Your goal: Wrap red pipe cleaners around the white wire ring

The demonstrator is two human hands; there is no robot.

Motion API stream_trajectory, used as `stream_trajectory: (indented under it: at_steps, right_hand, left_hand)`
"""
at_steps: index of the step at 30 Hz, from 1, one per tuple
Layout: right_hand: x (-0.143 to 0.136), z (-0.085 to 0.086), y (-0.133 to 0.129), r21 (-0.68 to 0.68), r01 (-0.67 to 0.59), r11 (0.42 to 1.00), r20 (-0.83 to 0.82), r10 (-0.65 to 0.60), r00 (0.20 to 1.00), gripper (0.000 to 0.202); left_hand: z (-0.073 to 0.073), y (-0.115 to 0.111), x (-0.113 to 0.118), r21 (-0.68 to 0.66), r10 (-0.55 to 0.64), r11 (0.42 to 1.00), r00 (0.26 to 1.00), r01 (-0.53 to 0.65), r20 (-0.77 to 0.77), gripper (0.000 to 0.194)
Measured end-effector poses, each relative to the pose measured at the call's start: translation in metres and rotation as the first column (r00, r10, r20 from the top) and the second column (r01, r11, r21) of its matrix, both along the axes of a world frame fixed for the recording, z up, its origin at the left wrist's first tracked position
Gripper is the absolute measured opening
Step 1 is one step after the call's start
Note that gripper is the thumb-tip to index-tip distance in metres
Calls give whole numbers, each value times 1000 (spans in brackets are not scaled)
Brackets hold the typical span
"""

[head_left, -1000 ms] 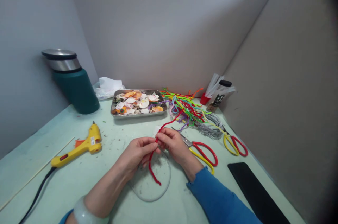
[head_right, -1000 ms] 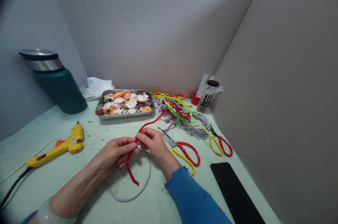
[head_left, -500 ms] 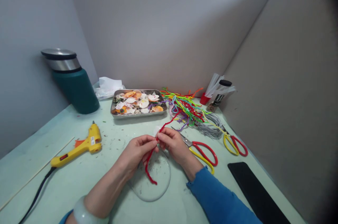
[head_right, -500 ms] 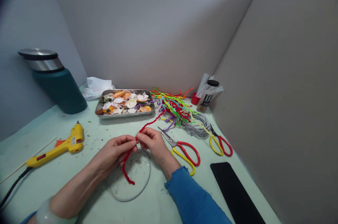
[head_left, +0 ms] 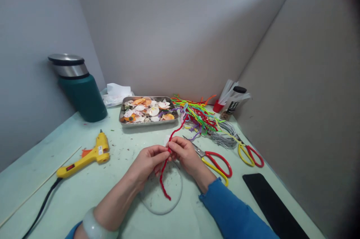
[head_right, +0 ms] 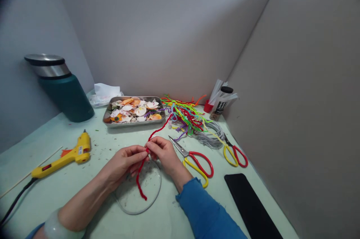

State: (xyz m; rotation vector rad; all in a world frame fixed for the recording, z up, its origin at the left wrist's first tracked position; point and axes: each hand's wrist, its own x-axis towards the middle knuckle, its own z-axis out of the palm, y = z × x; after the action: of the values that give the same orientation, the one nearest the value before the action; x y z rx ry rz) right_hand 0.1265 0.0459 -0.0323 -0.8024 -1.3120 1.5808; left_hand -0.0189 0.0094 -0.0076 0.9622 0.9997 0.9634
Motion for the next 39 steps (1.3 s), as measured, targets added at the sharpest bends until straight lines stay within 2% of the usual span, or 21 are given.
stream_trajectory:
  at_steps: [2,5,8,10,12,15,17,18,22,25,28,30,31,33,35,37,39]
  right_hand:
    - [-1,0,1,27,29,999,22,-30,999,22]
    - [1,4,3,97,136,986,104,-145,984,23]
    - [13,16,2,316,233,920,310,-332,891,21]
    - [28,25,-3,524,213,825,475,-490,731,18]
    - [48,29,-12,631,105,769,624,-583,520,15]
    - [78,27,-32,607,-6,795,785,-598,163,11]
    - [93,20,-45,554,-21,832,832,-554,-9,11]
    - [99,17,-51,529,-26,848,847,-530,-37,13]
    - [106,12,-64,480,9,877,876,-478,-67,26]
    - [104,16,-63,440,6,898,897,-440,-45,31]
    - [107,19,-60,413,8,911,907,-412,91,36]
    - [110,19,-60,386,53,921,885,-386,260,37]
    - [111,18,-60,360,87,929,853,-365,373,36]
    - [109,18,-60,287,152,946,719,-318,618,36]
    - [102,20,-59,234,204,951,541,-302,785,42]
    - [92,22,-56,230,247,941,472,-330,818,52]
    - [82,23,-53,271,203,941,514,-320,796,56]
  left_hand:
    - [0,0,0,0,29,1000,1000,-29,2,21]
    - [0,1,0,5,115,993,993,-116,26,20]
    - [2,1,-2,-2,155,988,986,-155,67,19]
    - [4,1,-3,-30,164,986,981,-161,100,17]
    - [7,2,-5,-69,185,982,973,-177,137,15]
    - [10,2,-6,-114,207,975,962,-189,177,14]
    - [11,2,-7,-125,206,975,959,-183,197,17]
    - [12,2,-7,-126,206,975,956,-183,206,17]
    - [13,1,-6,-134,224,971,949,-198,222,14]
    - [13,1,-7,-140,236,968,946,-208,222,13]
    - [13,2,-10,-148,260,961,941,-232,215,14]
    - [13,3,-11,-155,285,954,937,-257,204,13]
    - [13,4,-11,-156,294,951,934,-266,201,12]
    - [12,5,-12,-149,303,949,931,-276,202,11]
    - [10,6,-12,-140,301,951,932,-277,203,10]
    - [8,7,-12,-133,299,952,932,-276,203,11]
    - [7,7,-11,-130,300,952,932,-278,204,12]
